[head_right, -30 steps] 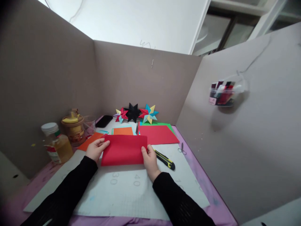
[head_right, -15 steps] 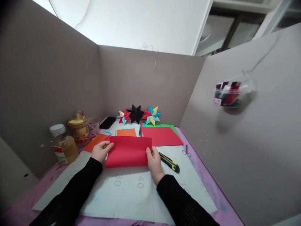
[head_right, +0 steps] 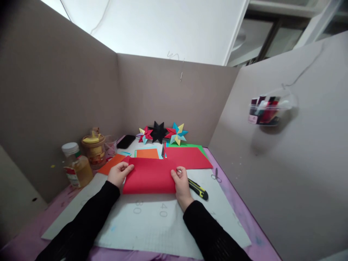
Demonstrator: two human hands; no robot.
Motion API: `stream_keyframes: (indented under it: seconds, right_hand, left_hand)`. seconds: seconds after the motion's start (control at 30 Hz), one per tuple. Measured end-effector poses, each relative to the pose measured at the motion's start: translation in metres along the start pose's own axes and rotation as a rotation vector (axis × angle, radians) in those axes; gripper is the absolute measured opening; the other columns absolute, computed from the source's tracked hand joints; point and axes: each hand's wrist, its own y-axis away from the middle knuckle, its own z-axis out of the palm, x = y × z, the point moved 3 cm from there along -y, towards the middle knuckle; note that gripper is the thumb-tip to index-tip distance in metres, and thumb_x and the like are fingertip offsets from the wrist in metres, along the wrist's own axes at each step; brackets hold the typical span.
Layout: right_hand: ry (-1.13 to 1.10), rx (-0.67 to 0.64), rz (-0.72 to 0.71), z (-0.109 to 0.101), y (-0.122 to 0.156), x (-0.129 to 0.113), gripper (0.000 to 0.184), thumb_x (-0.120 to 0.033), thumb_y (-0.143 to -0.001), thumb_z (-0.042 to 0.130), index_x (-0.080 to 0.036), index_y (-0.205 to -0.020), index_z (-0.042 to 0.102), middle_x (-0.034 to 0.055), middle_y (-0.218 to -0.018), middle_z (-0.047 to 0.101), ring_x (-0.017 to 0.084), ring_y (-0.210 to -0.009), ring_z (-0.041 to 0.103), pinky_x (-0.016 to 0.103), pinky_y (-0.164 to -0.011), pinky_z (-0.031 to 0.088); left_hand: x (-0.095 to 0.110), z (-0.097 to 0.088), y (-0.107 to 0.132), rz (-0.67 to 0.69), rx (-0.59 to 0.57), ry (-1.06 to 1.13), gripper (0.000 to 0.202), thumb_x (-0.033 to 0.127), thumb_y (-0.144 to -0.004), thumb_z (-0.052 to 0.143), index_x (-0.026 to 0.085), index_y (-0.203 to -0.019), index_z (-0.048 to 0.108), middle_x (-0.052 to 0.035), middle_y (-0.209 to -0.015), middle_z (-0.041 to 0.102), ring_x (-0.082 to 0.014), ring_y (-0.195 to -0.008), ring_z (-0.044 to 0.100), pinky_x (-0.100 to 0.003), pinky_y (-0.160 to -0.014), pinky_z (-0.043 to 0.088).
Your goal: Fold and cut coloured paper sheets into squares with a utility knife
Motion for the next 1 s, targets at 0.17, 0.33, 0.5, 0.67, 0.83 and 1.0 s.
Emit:
stream_keyframes:
  seconds: [0.17,0.33,0.5,0.67,0.83,1.0]
  right_hand:
    - [-0.101,-0.152,0.137,0.008,0.002,-0.005,0.039,-0.042,-0.069,0.067,-0.023,-0.098,0.049,0.0051,-0.087,0.065,0.019,-0.069,0.061,0.03,-0.058,0.048]
    - [-0.087,-0.172,0.17,0.01,0.005,-0.009,0.036,-0.042,-0.068,0.067,-0.019,-0.094,0.06,0.0077,-0.09,0.068,0.022,-0.075,0.063,0.033,-0.062,0.05]
    - [-0.067,-0.164,0.151,0.007,0.005,-0.012,0.035,-0.04,-0.067,0.069,-0.018,-0.093,0.063,0.0069,-0.086,0.069,0.022,-0.075,0.064,0.034,-0.068,0.051]
    - [-0.048,-0.153,0.138,0.003,0.003,-0.014,0.032,-0.038,-0.067,0.069,-0.017,-0.091,0.063,0.0064,-0.085,0.069,0.021,-0.073,0.063,0.035,-0.07,0.051]
    - [-0.036,-0.14,0.136,0.0,0.003,-0.016,0.032,-0.039,-0.067,0.069,-0.017,-0.089,0.063,0.0064,-0.083,0.069,0.021,-0.072,0.063,0.034,-0.067,0.051]
    - [-0.05,-0.131,0.149,-0.001,0.003,-0.017,0.03,-0.038,-0.067,0.07,-0.018,-0.087,0.062,0.0056,-0.081,0.069,0.021,-0.071,0.064,0.032,-0.062,0.051]
  left_hand:
    - [0.0,0.002,0.002,0.01,-0.022,-0.035,0.037,0.048,-0.057,0.07,0.016,-0.057,0.05,0.0064,-0.045,0.047,-0.0072,-0.043,0.041,-0.02,-0.045,0.031]
    - [-0.004,0.006,0.001,0.011,-0.096,0.031,0.033,0.043,-0.06,0.07,0.016,-0.064,0.052,0.0034,-0.055,0.053,-0.0098,-0.051,0.049,-0.021,-0.05,0.038]
    - [0.001,0.004,0.0,0.109,-0.176,0.119,0.055,0.027,-0.059,0.071,0.018,-0.11,0.051,0.0057,-0.066,0.049,-0.0085,-0.055,0.049,-0.02,-0.053,0.039]
    - [0.007,0.001,0.002,0.116,-0.294,0.033,0.038,0.026,-0.065,0.065,0.017,-0.1,0.056,0.0057,-0.064,0.042,-0.0068,-0.047,0.042,-0.019,-0.042,0.035]
    - [0.01,0.002,0.004,0.113,-0.268,-0.018,0.035,0.029,-0.064,0.066,0.016,-0.095,0.058,0.0051,-0.064,0.045,-0.0066,-0.045,0.042,-0.019,-0.04,0.034]
    - [0.01,0.003,0.005,0.131,-0.235,-0.019,0.03,0.031,-0.065,0.065,0.016,-0.091,0.06,0.0046,-0.061,0.048,-0.0072,-0.046,0.043,-0.02,-0.043,0.034]
